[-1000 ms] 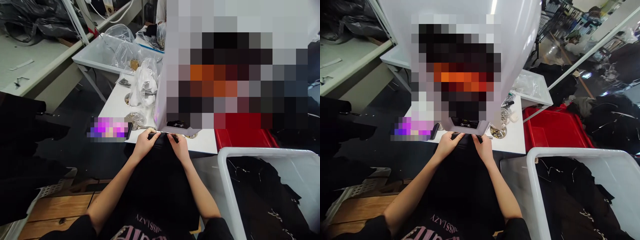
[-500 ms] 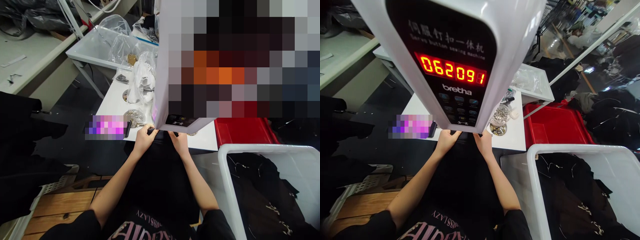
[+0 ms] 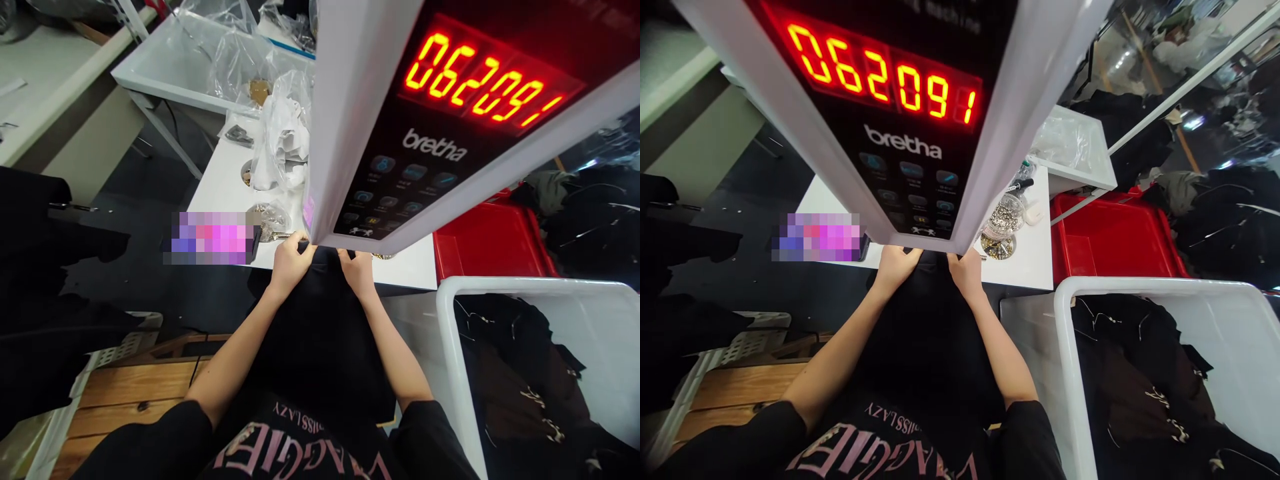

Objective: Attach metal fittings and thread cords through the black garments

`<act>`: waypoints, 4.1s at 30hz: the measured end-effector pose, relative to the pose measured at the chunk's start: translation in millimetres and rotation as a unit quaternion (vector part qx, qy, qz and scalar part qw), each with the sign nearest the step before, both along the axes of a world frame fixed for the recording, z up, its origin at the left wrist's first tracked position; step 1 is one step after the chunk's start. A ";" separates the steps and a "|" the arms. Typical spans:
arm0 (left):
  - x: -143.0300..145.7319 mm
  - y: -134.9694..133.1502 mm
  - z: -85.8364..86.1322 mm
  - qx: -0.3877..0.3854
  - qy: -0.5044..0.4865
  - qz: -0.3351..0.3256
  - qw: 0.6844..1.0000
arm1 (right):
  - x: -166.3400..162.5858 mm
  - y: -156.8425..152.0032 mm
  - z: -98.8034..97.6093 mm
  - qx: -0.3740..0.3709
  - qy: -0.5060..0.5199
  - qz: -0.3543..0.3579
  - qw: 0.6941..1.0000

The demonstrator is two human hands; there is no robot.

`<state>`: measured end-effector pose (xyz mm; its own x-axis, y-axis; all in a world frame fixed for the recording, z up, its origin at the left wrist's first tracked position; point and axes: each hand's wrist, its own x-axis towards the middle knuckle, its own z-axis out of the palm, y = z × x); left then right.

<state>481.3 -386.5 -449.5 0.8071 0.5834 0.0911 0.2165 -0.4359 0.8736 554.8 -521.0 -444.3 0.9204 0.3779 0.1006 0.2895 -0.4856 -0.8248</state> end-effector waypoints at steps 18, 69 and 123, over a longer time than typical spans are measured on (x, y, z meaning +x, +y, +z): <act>-0.3 4.4 5.9 0.261 -0.031 -0.142 0.954 | 3.4 -5.5 -10.2 -0.133 -0.175 0.094 0.971; 7.4 2.3 6.8 0.136 -0.065 -0.125 0.981 | 29.6 -2.2 8.7 0.083 0.130 0.196 0.969; 1.0 5.3 -8.1 0.204 -0.099 -0.153 0.962 | 6.2 -15.4 -1.8 -0.031 -0.151 0.169 0.973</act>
